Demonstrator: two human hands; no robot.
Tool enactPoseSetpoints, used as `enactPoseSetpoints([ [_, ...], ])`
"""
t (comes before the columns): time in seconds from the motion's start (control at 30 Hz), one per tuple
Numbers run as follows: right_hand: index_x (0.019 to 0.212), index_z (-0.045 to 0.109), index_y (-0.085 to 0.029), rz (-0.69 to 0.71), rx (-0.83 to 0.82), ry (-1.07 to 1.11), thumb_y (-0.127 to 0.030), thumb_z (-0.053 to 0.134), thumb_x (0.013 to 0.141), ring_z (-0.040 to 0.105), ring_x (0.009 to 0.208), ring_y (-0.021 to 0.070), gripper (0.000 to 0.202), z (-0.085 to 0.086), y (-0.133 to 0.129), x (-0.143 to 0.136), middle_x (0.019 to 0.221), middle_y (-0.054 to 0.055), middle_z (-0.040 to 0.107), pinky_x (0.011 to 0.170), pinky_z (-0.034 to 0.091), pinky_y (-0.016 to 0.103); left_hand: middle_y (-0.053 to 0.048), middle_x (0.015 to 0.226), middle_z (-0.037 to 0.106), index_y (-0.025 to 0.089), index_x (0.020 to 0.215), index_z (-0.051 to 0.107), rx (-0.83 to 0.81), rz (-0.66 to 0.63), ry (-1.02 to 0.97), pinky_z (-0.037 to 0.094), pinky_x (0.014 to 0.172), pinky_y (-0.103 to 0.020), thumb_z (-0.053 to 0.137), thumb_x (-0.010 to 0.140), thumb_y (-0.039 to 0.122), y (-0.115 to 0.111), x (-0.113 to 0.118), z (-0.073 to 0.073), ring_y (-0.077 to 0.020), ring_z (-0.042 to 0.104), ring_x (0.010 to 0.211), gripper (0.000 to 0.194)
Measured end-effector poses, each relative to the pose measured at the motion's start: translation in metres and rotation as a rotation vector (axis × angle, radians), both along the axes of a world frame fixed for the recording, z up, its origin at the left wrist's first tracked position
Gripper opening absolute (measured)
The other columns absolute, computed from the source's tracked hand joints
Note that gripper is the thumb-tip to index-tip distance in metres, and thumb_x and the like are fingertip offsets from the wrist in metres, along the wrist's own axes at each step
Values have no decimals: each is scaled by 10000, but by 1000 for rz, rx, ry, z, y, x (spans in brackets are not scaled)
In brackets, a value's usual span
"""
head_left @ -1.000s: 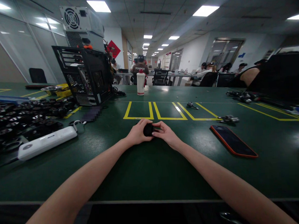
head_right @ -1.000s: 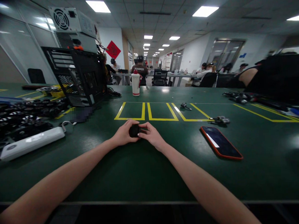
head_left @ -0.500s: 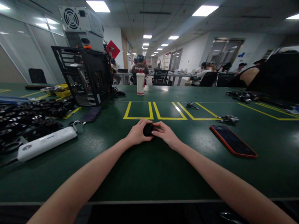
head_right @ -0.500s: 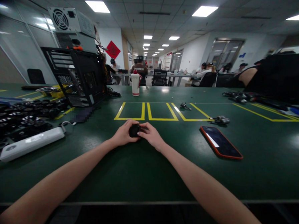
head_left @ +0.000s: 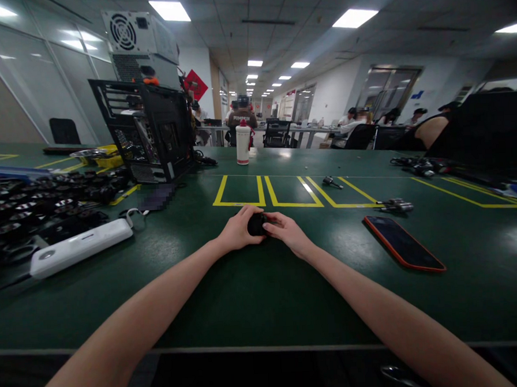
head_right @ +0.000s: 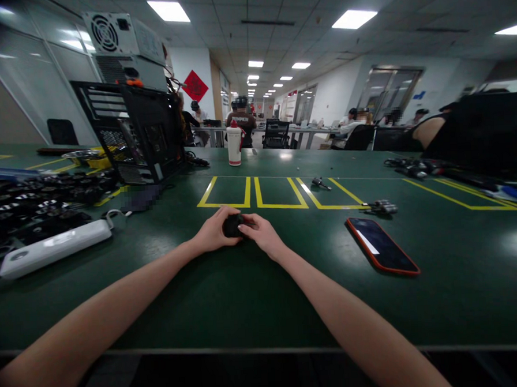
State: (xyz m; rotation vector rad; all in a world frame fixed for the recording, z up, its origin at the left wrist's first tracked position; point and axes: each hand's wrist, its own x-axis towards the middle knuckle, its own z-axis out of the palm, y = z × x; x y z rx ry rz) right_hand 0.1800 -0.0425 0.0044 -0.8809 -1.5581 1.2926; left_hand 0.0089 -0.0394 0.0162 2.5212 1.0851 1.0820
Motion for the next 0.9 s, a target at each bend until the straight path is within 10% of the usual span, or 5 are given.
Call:
enactPoseSetpoints([
  [0.9, 902, 501, -216, 88, 54, 86, -216, 677, 597, 536, 948, 148, 352, 0, 0, 1, 1001, 7, 549, 885, 398, 346, -30, 1054, 477, 221, 1090, 404, -15, 6, 8, 426, 822, -333, 651, 590, 278, -2, 0, 2, -203, 489, 980, 560],
])
